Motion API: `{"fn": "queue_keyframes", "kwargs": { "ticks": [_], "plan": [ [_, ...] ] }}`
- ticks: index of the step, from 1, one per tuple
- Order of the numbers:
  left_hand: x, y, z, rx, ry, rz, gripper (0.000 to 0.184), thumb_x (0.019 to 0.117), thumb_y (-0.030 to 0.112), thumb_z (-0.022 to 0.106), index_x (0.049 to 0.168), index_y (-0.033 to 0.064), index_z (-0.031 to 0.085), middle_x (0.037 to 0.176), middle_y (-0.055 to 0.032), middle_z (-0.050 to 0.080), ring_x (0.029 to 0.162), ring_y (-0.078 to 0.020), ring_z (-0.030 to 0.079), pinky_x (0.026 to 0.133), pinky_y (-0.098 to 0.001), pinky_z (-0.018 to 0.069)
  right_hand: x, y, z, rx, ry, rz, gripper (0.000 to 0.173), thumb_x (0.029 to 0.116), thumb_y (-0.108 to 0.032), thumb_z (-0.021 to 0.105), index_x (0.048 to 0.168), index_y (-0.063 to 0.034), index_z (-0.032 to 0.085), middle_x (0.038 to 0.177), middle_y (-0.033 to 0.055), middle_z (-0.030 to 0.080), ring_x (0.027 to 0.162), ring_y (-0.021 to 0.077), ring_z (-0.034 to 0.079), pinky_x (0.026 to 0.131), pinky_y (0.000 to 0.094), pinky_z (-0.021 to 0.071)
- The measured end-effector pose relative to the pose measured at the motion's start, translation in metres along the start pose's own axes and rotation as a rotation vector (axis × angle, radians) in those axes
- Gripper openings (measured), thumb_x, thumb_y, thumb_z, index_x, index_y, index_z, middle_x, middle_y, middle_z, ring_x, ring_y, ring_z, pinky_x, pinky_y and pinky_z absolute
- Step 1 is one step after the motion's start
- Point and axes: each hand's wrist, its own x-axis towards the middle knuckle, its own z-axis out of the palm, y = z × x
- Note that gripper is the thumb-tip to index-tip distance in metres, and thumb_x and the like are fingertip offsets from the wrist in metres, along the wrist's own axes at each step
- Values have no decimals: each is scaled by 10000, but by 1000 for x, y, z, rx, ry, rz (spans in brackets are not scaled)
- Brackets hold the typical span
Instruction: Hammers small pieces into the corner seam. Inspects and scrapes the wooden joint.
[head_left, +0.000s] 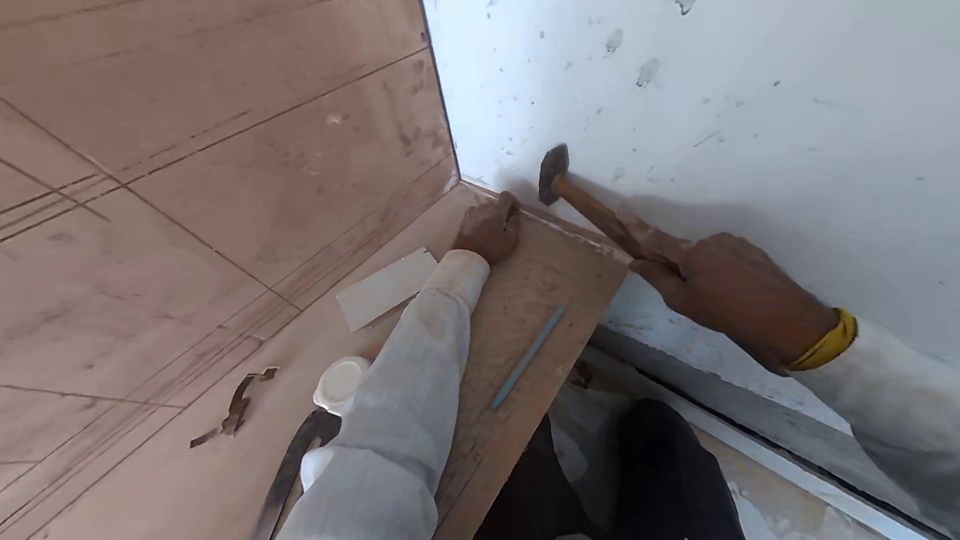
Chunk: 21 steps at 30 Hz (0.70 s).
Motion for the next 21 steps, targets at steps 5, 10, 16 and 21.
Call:
{"fn": "queue_keyframes", "kwargs": {
  "ticks": [5, 10, 16, 21],
  "plan": [
    [0, -3, 4, 38, 39, 37, 361, 1109, 198, 422, 1387, 12, 558, 1237, -243, 683, 1193, -426, 639, 1047, -587, 437, -16, 7, -32, 79, 1, 54, 546, 1076, -290, 526, 1601, -248, 382, 739, 132, 667, 597, 289, 634, 571, 507, 514],
    [-2, -3, 9, 0, 185, 173, 456, 1055, 246, 558, 1419, -25, 512, 1311, -230, 672, 1208, -430, 653, 1014, -608, 477, -41, 19, -30, 69, 82, 21, 532, 1078, -290, 511, 1594, -216, 403, 679, 94, 629, 519, 241, 575, 477, 437, 453],
    [-24, 63, 21, -46, -64, 378, 604, 995, 347, 684, 1457, -4, 514, 1433, -216, 592, 1345, -404, 553, 1144, -561, 406, -114, 33, 0, 609, 147, 202, 586, 1035, -372, 515, 1601, -325, 373, 689, -19, 641, 466, 99, 580, 405, 299, 522],
    [-28, 69, 44, -25, -131, 490, 441, 1029, 207, 616, 1411, -6, 568, 1439, -219, 586, 1352, -410, 546, 1101, -533, 453, -188, 14, 85, 1842, 27, 577, 594, 1031, -210, 481, 1604, -219, 325, 709, 13, 616, 477, 98, 593, 395, 246, 525]
  ]
}}
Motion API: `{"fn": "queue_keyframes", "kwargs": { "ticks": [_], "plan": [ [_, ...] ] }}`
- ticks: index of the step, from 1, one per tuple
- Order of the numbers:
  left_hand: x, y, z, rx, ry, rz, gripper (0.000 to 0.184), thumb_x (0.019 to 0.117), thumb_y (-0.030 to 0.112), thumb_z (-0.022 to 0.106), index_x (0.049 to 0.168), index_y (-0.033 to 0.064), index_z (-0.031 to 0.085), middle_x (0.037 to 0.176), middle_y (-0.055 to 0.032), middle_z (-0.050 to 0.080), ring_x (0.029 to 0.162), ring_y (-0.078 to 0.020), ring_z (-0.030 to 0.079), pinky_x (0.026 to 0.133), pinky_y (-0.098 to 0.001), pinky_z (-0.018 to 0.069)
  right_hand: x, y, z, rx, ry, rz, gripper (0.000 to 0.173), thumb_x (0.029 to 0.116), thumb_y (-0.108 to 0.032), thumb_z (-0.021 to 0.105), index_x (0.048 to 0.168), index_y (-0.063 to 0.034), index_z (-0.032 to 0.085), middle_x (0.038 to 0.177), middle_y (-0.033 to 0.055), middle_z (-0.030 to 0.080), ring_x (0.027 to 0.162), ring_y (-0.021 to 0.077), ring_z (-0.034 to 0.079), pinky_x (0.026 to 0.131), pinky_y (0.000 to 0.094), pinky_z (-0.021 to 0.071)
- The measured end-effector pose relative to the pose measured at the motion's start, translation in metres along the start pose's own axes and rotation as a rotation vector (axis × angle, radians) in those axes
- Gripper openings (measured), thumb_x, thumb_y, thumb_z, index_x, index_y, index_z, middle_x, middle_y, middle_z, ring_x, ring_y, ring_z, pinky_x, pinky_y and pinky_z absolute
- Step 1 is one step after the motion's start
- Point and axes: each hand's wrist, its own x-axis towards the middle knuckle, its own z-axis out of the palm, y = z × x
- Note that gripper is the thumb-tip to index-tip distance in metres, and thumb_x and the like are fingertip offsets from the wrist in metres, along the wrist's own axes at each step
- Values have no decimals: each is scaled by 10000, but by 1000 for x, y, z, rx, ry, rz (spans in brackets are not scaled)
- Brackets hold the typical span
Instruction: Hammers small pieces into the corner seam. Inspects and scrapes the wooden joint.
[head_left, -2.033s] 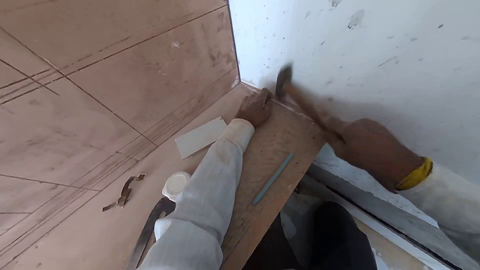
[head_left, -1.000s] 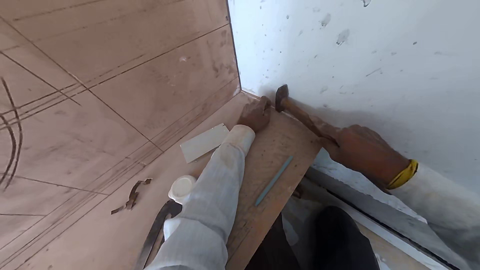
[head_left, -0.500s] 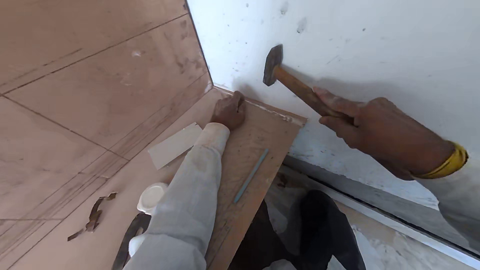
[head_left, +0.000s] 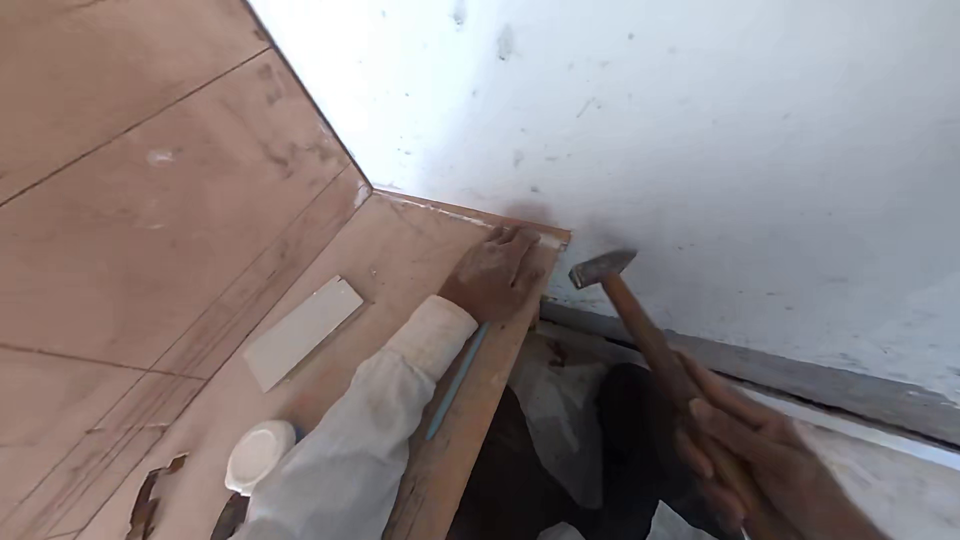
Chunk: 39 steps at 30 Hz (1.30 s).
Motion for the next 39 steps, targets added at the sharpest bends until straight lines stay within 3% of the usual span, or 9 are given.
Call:
{"fn": "queue_keyframes", "kwargs": {
  "ticks": [2, 6, 11, 13, 25, 28, 30, 34, 39],
  "plan": [
    [-1, -5, 7, 7, 74, 44, 409, 1030, 190, 595, 1376, -26, 593, 1406, -219, 616, 1316, -396, 590, 1086, -520, 478, 13, 28, -1, 324, -33, 93, 551, 1051, -219, 432, 1587, -249, 307, 721, 9, 599, 478, 91, 603, 399, 232, 536],
    [-2, -14, 15, 15, 199, 125, 383, 989, 159, 618, 1310, -49, 627, 1262, -218, 698, 1174, -369, 687, 1006, -496, 542, 46, 52, 4, 735, -171, 175, 351, 1076, -340, 447, 1421, -272, 455, 718, -12, 601, 489, 64, 605, 448, 194, 542],
    [-3, -16, 17, 32, 216, 130, 381, 990, 161, 616, 1308, -49, 629, 1257, -214, 704, 1139, -355, 708, 967, -490, 567, 59, 57, 12, 1044, -299, 187, 265, 1079, -331, 465, 1123, -110, 606, 731, 9, 624, 532, 77, 649, 493, 188, 568],
    [-3, -16, 17, 39, 227, 135, 382, 992, 177, 596, 1298, -48, 633, 1233, -208, 713, 1113, -340, 717, 945, -483, 573, 59, 53, 16, 1073, -329, 184, 275, 1077, -328, 464, 1099, -98, 612, 733, 9, 626, 536, 71, 649, 503, 178, 567],
    [-4, -17, 19, 45, 253, 165, 404, 968, 200, 630, 1276, -60, 643, 1247, -207, 712, 1172, -355, 696, 995, -475, 553, 59, 46, 16, 1043, -442, 165, 263, 1069, -317, 498, 1237, -137, 588, 772, 23, 627, 569, 93, 661, 529, 205, 579],
    [-4, -17, 20, 32, 261, 168, 407, 962, 192, 637, 1281, -61, 648, 1279, -206, 702, 1204, -355, 681, 1020, -469, 539, 50, 46, 27, 791, -220, 117, 405, 1071, -303, 454, 1473, -274, 409, 710, -6, 594, 500, 79, 621, 450, 210, 552],
    [-5, -14, 18, 26, 253, 146, 407, 961, 192, 643, 1281, -59, 650, 1267, -209, 705, 1199, -371, 679, 1007, -488, 540, 42, 55, 45, 534, 1, -25, 617, 1036, -226, 443, 1607, -220, 210, 693, -9, 581, 463, 87, 600, 392, 233, 535],
    [-5, -15, 17, 34, 235, 137, 396, 970, 192, 646, 1281, -52, 650, 1250, -205, 713, 1186, -369, 686, 1011, -476, 543, 41, 86, 74, 197, 284, -450, 723, 1050, -204, 516, 1619, -19, 111, 741, -13, 654, 508, 107, 636, 440, 272, 578],
    [-4, -18, 19, 52, 236, 141, 400, 971, 199, 632, 1290, -42, 647, 1250, -200, 715, 1163, -338, 701, 979, -464, 558, 53, 90, 104, 227, 403, -557, 707, 1061, -169, 483, 1621, -30, 74, 783, -2, 653, 566, 139, 686, 477, 309, 621]
  ]
}}
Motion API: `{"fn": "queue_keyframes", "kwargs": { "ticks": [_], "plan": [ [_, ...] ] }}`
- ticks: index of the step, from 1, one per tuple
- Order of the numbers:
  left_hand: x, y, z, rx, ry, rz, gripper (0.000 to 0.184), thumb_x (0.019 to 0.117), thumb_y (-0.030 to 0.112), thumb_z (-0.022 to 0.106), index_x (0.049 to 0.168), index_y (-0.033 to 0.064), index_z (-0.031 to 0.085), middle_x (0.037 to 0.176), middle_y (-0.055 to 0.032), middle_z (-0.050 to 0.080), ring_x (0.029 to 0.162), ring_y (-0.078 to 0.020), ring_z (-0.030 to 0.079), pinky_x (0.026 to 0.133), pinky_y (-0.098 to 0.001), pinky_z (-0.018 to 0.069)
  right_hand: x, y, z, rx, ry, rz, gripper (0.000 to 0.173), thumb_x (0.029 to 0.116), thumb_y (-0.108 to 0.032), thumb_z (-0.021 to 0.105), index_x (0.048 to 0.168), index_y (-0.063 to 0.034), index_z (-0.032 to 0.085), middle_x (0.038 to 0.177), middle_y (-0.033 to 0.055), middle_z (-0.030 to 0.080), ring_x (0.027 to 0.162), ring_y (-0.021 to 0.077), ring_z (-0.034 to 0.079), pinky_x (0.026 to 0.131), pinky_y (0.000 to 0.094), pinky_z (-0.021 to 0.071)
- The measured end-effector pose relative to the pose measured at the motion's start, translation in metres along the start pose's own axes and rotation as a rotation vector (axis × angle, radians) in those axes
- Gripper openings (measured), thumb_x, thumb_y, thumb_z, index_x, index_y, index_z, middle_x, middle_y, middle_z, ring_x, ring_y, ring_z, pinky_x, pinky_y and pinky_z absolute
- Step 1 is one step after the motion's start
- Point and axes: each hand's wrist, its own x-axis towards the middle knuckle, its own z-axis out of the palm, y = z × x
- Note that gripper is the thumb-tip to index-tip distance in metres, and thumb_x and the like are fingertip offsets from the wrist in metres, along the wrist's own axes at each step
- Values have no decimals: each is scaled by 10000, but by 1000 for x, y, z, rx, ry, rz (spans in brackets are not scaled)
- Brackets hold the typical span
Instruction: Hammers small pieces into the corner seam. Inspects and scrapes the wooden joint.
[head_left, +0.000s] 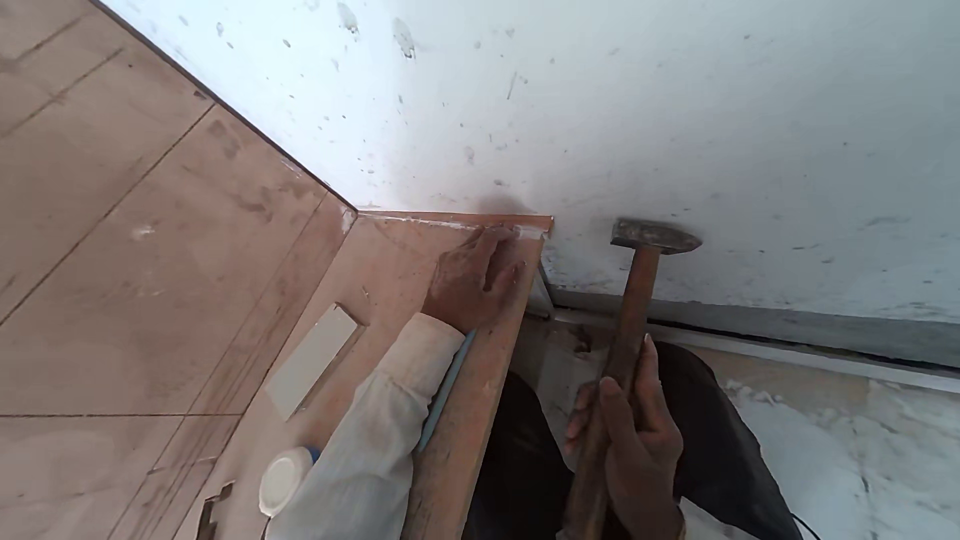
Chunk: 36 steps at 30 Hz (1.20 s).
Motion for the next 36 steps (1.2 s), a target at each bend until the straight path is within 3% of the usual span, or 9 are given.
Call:
{"fn": "queue_keyframes", "kwargs": {
  "ticks": [6, 9, 13, 17, 20, 23, 27, 33, 36],
  "plan": [
    [1, 2, -3, -1, -26, -17, 395, 985, 202, 628, 1299, -37, 637, 1263, -200, 708, 1139, -347, 709, 965, -503, 558, 0, 8, 22, -101, -82, 78, 677, 1042, -125, 492, 1622, -10, 163, 725, -18, 612, 502, 79, 600, 446, 250, 561],
    [2, 5, -4, -1, -27, -29, 388, 985, 197, 633, 1290, -42, 646, 1209, -212, 722, 1078, -357, 725, 922, -517, 567, -9, 4, 12, -120, 11, -37, 638, 1052, -157, 498, 1612, -38, 217, 739, -16, 624, 513, 88, 607, 449, 260, 565],
    [2, 8, -7, -10, -72, -78, 392, 1002, 196, 627, 1318, -36, 629, 1240, -207, 712, 1130, -366, 703, 962, -541, 538, -8, 8, 16, -117, 123, -119, 708, 1067, -202, 459, 1632, -111, 42, 735, -26, 596, 508, 119, 622, 450, 301, 590],
    [4, 11, -9, -4, -93, -86, 385, 1022, 191, 606, 1337, -30, 621, 1242, -207, 711, 1132, -374, 701, 962, -562, 530, -2, 14, 29, -184, -46, 103, 701, 1034, -153, 499, 1639, -69, 153, 677, -18, 565, 465, 82, 569, 424, 267, 547],
    [2, 11, -9, -8, -89, -83, 379, 1024, 191, 603, 1332, -28, 621, 1239, -212, 710, 1113, -374, 706, 954, -563, 534, -7, 7, 14, -159, 31, -2, 638, 1045, -159, 502, 1619, -61, 240, 691, -8, 598, 481, 98, 597, 432, 266, 561],
    [3, 9, -9, -13, -78, -92, 371, 1023, 191, 603, 1317, -33, 629, 1243, -215, 707, 1123, -373, 704, 966, -563, 533, -8, 8, 13, -171, 159, -142, 681, 1060, -202, 455, 1625, -67, 100, 716, -28, 592, 503, 110, 619, 449, 302, 588],
    [3, 11, -7, -10, -78, -84, 356, 1032, 174, 587, 1318, -34, 628, 1237, -215, 711, 1125, -381, 703, 966, -569, 528, -1, 16, 24, -247, -33, 82, 696, 1038, -151, 497, 1639, -72, 155, 667, -15, 578, 468, 90, 590, 435, 281, 567],
    [3, 10, -6, -10, -64, -75, 355, 1026, 177, 596, 1313, -29, 632, 1256, -204, 709, 1115, -362, 714, 954, -547, 546, -2, 16, -21, -330, -64, 123, 674, 1031, -202, 521, 1625, -63, 235, 708, 0, 617, 478, 104, 587, 432, 279, 552],
    [1, 8, -5, -3, 14, -21, 325, 1000, 153, 614, 1253, -44, 667, 1177, -206, 737, 1075, -361, 730, 928, -541, 564, -11, 26, -50, -381, -67, 149, 684, 1024, -189, 526, 1614, -19, 222, 709, -16, 611, 471, 90, 573, 427, 280, 544]
  ]
}}
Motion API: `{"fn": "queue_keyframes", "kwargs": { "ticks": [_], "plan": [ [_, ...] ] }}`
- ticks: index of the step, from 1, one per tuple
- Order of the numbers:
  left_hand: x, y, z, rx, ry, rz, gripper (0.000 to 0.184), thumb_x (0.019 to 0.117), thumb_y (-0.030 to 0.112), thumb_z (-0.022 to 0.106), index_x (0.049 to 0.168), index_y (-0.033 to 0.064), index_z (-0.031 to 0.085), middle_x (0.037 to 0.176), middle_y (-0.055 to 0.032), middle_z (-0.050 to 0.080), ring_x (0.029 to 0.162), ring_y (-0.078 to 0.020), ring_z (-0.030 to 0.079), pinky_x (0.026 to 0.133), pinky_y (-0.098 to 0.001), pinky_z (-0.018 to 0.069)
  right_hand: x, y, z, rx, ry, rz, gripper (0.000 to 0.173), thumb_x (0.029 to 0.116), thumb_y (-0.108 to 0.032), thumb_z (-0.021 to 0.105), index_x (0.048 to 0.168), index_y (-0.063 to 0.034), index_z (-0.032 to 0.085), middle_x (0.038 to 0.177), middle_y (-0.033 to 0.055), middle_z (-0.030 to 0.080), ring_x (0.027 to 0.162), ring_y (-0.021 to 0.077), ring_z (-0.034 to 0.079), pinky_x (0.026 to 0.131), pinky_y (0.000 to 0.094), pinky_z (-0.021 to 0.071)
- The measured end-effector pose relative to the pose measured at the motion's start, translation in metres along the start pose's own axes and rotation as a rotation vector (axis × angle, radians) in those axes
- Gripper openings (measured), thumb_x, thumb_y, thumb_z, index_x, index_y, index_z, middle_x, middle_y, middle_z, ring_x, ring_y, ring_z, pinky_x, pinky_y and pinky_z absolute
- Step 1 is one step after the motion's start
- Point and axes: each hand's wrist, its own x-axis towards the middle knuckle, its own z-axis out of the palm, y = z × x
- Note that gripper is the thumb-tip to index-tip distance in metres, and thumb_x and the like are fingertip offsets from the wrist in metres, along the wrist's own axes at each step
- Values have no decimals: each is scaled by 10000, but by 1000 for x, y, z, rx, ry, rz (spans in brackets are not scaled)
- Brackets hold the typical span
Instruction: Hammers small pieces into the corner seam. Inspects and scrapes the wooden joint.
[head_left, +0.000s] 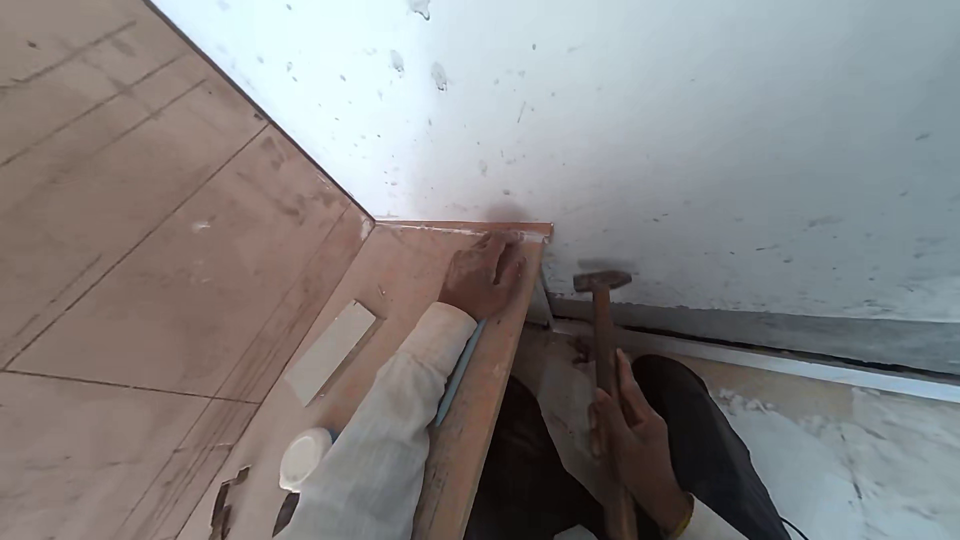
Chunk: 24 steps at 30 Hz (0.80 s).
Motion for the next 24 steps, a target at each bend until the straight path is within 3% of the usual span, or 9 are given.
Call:
{"fn": "queue_keyframes", "kwargs": {
  "ticks": [2, 4, 7, 10, 12, 15, 20, 22, 24],
  "plan": [
    [-2, -3, 1, 30, 115, 6, 296, 991, 144, 617, 1200, -56, 679, 1102, -197, 754, 1013, -341, 748, 893, -514, 586, -4, 12, -15, -19, -6, 42, 681, 1024, -185, 528, 1613, -19, 230, 721, -19, 617, 472, 81, 572, 430, 265, 541],
    [-2, -5, -6, 87, 162, -139, 342, 1007, 166, 610, 1258, -64, 637, 1128, -216, 743, 1029, -361, 741, 898, -536, 577, -5, 23, -26, -40, -9, 75, 668, 1030, -186, 526, 1606, -10, 237, 724, -20, 621, 474, 80, 575, 435, 262, 541],
    [8, -6, -21, 125, -15, -496, 561, 1062, 367, 570, 1460, -19, 483, 1384, -263, 604, 1242, -442, 616, 1040, -610, 468, 2, 36, -36, -68, -7, 141, 666, 1037, -195, 520, 1616, -38, 231, 728, -2, 623, 474, 96, 583, 438, 281, 550],
    [14, -1, -19, 130, -164, -627, 623, 1054, 473, 542, 1517, 63, 465, 1566, -235, 445, 1412, -478, 446, 1115, -641, 378, 11, 49, -42, -109, -26, 199, 661, 1040, -200, 512, 1620, -52, 230, 730, 15, 624, 489, 111, 592, 458, 297, 555],
    [17, 12, -16, 112, -217, -618, 620, 1056, 479, 533, 1517, 71, 469, 1611, -217, 384, 1439, -459, 411, 1127, -621, 371, 14, 54, -45, -132, -34, 232, 653, 1047, -198, 512, 1623, -67, 235, 761, 35, 638, 499, 118, 598, 470, 304, 559],
    [17, 38, -12, 83, -235, -535, 618, 1040, 455, 579, 1464, 12, 501, 1519, -249, 476, 1382, -451, 474, 1101, -598, 412, 16, 56, -47, -145, -55, 289, 654, 1047, -214, 515, 1625, -81, 240, 783, 57, 641, 520, 136, 611, 482, 324, 568],
    [8, 54, 0, 73, -201, -349, 689, 1025, 473, 584, 1463, -51, 493, 1512, -280, 487, 1437, -429, 444, 1167, -542, 370, 17, 57, -48, -144, -69, 336, 656, 1047, -217, 524, 1621, -69, 243, 768, 55, 626, 527, 144, 613, 490, 329, 570],
    [5, 59, 6, 72, -164, -237, 679, 1001, 456, 623, 1409, -81, 537, 1458, -292, 535, 1410, -436, 475, 1168, -524, 376, 17, 58, -49, -142, -75, 342, 651, 1050, -213, 524, 1622, -75, 245, 765, 53, 630, 531, 143, 621, 493, 324, 575],
    [2, 64, 10, 45, -173, -152, 675, 977, 437, 669, 1402, -76, 558, 1457, -283, 548, 1427, -441, 461, 1212, -522, 330, 16, 57, -49, -138, -75, 345, 645, 1052, -197, 519, 1623, -76, 244, 757, 56, 631, 526, 141, 616, 489, 317, 568]
  ]
}}
